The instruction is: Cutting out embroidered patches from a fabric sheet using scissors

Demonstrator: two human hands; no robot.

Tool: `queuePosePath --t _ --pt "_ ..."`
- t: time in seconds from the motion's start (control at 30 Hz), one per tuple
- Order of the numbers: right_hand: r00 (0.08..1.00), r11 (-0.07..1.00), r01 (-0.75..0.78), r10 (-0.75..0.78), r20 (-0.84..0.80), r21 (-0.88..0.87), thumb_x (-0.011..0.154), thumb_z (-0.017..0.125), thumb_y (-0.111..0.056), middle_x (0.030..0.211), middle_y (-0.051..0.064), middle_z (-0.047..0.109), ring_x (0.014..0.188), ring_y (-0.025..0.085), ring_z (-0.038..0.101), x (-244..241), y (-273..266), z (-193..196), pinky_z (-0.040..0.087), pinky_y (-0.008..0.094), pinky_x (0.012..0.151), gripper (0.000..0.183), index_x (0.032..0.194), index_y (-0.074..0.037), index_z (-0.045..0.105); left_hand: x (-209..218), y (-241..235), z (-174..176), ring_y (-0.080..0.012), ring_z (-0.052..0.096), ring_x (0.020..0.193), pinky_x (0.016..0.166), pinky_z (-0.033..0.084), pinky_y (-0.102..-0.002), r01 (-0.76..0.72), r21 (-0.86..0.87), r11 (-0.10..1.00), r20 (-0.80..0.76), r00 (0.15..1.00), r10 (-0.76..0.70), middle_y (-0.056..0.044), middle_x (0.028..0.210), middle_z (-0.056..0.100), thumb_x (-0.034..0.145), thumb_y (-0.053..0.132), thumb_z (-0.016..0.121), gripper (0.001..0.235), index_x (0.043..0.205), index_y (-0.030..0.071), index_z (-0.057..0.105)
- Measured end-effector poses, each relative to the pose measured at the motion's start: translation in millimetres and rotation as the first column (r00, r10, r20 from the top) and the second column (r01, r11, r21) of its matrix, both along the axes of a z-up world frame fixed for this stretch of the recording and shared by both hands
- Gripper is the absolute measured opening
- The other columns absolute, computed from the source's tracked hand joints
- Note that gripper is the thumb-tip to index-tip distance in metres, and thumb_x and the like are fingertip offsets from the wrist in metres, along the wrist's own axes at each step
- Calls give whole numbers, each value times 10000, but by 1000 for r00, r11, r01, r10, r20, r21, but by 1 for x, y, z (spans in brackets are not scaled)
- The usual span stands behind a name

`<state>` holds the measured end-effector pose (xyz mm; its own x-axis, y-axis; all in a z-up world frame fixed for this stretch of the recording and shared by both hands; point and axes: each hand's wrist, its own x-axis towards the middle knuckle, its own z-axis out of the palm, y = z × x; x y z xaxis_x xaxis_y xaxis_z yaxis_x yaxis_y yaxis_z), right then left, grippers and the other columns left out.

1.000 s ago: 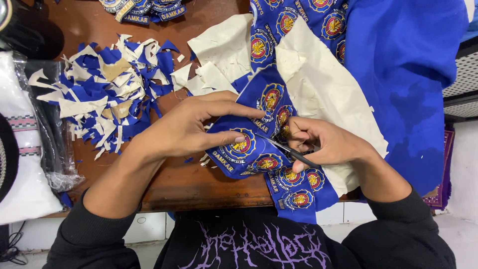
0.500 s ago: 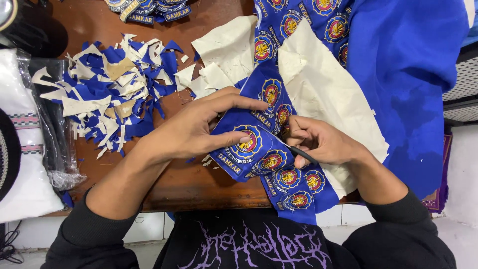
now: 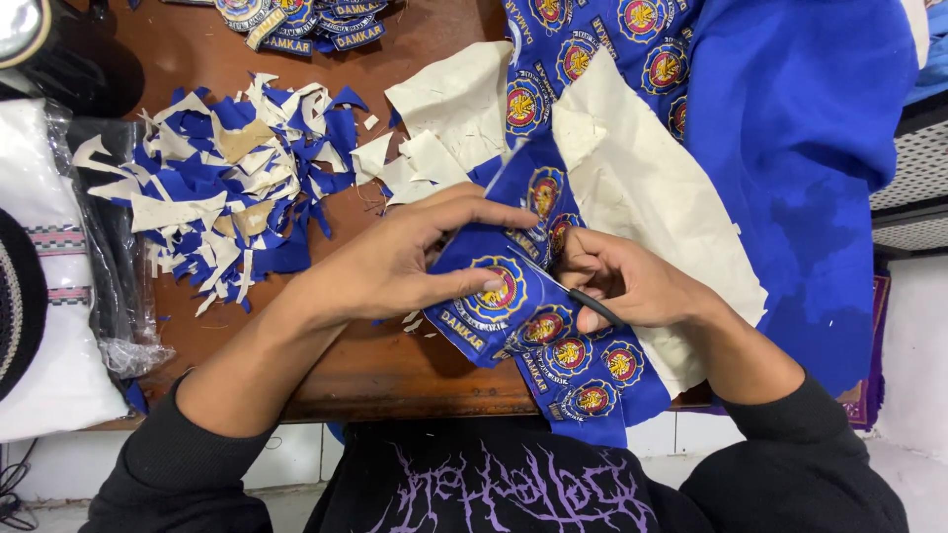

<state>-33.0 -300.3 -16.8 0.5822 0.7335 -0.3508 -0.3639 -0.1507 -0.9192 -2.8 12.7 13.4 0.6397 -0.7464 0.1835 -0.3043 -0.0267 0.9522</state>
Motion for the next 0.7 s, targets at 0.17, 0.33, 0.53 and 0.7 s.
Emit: queuePosePath --t 0.17,0.33,0.53,0.7 --pt "999 999 -7 8 -39 32 830 847 -209 752 -45 246 664 83 208 4 3 -2 221 223 536 588 868 -185 261 -2 2 -1 -160 589 1078 980 429 -254 10 -12 1000 20 1000 -10 -46 1143 563 992 305 652 467 1423 156 553" --pt "999 999 -36 37 -21 23 823 844 -331 751 -45 264 681 84 216 4 8 4 196 247 563 606 880 -180 261 -4 0 -4 -149 604 1092 962 449 -251 6 -29 1000 -14 1000 -7 -41 1165 585 981 319 664 471 1415 168 562" --pt "999 999 -47 47 26 -19 772 857 -442 780 -41 278 703 103 238 7 13 9 216 254 590 640 876 -177 284 -6 -1 -4 -159 609 1084 956 445 -263 16 -27 1000 15 1000 -16 -40 1158 609 975 338 664 477 1407 164 561" --pt "999 998 -48 48 19 -47 803 870 -220 775 -43 245 695 99 211 9 6 10 203 243 570 612 866 -180 262 -7 -1 -6 -153 594 1044 925 438 -258 6 -27 1000 2 1000 -6 -32 1125 584 969 349 670 490 1412 170 558"
